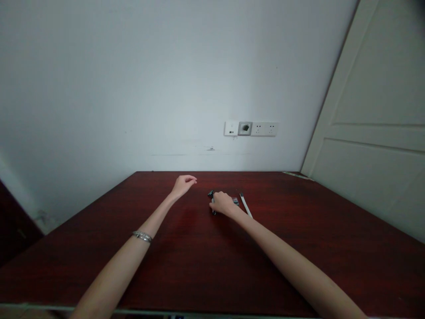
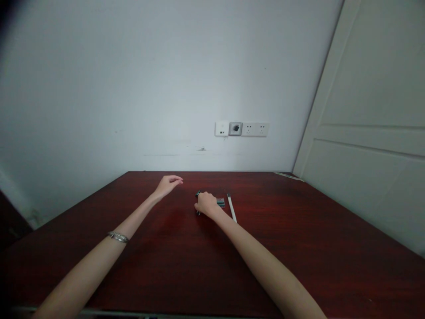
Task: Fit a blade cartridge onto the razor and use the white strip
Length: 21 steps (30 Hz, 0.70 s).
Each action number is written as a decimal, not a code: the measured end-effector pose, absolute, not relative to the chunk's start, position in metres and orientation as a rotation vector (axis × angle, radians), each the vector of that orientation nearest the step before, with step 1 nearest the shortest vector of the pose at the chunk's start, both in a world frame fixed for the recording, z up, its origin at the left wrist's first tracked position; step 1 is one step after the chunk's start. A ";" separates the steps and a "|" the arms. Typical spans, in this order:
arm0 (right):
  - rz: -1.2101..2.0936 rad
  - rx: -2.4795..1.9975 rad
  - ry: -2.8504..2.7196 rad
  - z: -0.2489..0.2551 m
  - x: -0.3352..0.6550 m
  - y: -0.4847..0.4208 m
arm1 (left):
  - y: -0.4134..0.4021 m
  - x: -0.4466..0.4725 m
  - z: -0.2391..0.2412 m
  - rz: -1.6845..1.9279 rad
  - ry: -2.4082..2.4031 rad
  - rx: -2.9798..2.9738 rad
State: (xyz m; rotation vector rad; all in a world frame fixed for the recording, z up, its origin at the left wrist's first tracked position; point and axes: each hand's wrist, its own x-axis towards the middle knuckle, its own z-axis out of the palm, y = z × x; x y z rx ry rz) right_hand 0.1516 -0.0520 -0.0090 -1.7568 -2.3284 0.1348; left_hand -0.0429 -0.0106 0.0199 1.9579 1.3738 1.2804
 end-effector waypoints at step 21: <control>-0.084 -1.950 -2.143 0.023 0.318 -0.050 | -0.015 0.025 0.003 0.818 1.110 2.379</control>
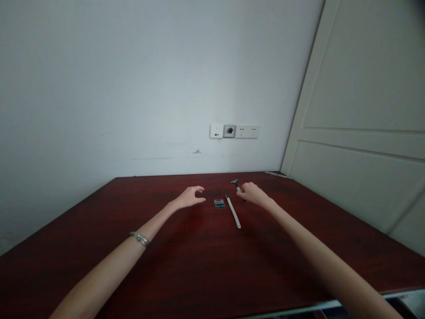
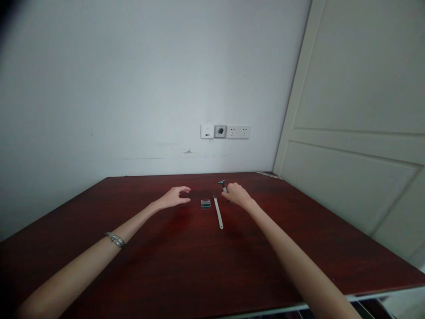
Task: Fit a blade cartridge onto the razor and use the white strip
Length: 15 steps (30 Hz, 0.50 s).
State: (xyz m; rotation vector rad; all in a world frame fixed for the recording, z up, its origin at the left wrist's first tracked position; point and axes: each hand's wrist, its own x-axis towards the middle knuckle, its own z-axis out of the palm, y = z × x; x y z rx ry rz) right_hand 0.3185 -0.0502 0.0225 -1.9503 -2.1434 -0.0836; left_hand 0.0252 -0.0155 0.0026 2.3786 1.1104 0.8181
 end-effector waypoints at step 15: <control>0.028 -2.249 -2.045 -0.015 0.445 -0.050 | -0.016 0.072 -0.024 0.574 1.066 2.556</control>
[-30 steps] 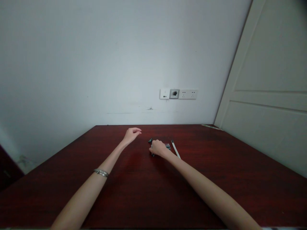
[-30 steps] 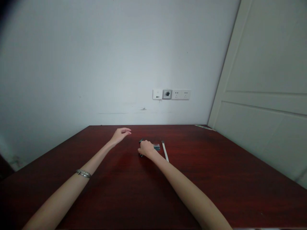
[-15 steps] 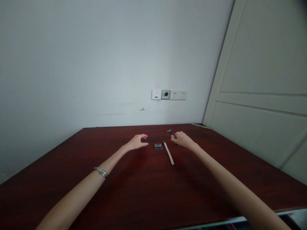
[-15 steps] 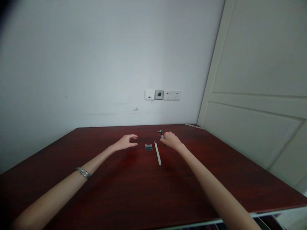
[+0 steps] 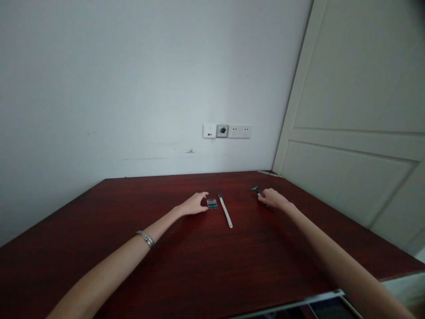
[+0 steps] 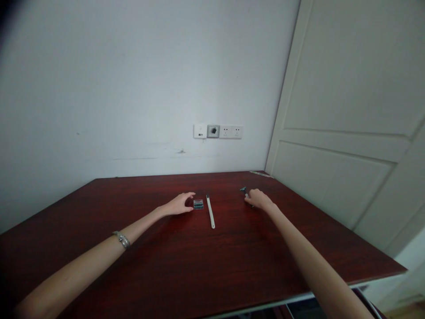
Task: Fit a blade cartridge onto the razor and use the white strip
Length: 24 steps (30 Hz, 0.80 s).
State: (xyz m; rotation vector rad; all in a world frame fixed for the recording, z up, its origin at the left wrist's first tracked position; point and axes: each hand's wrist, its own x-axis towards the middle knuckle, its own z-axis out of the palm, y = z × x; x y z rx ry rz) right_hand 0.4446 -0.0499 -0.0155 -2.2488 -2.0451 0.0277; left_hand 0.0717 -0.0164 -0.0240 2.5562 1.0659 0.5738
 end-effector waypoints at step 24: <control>-0.145 -2.109 -2.052 0.005 0.416 -0.066 | -0.020 0.085 -0.037 0.733 1.027 2.509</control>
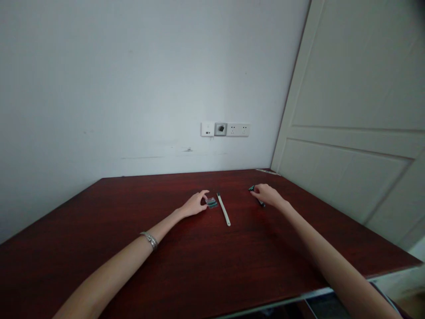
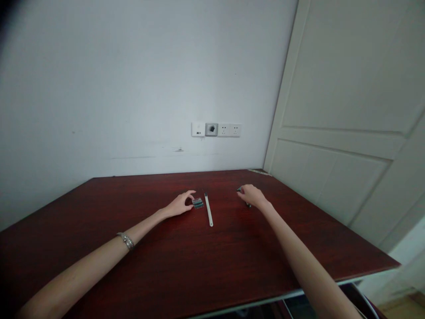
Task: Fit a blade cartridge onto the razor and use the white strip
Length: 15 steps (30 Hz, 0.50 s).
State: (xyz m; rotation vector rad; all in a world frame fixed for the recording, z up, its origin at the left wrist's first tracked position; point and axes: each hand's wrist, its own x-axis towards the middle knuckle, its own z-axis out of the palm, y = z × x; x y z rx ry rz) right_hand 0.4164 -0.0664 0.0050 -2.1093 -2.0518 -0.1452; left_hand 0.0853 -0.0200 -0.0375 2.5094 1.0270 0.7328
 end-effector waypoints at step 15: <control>0.009 -1.658 -2.340 0.004 0.341 -0.071 | -0.022 0.091 -0.037 0.726 1.113 2.525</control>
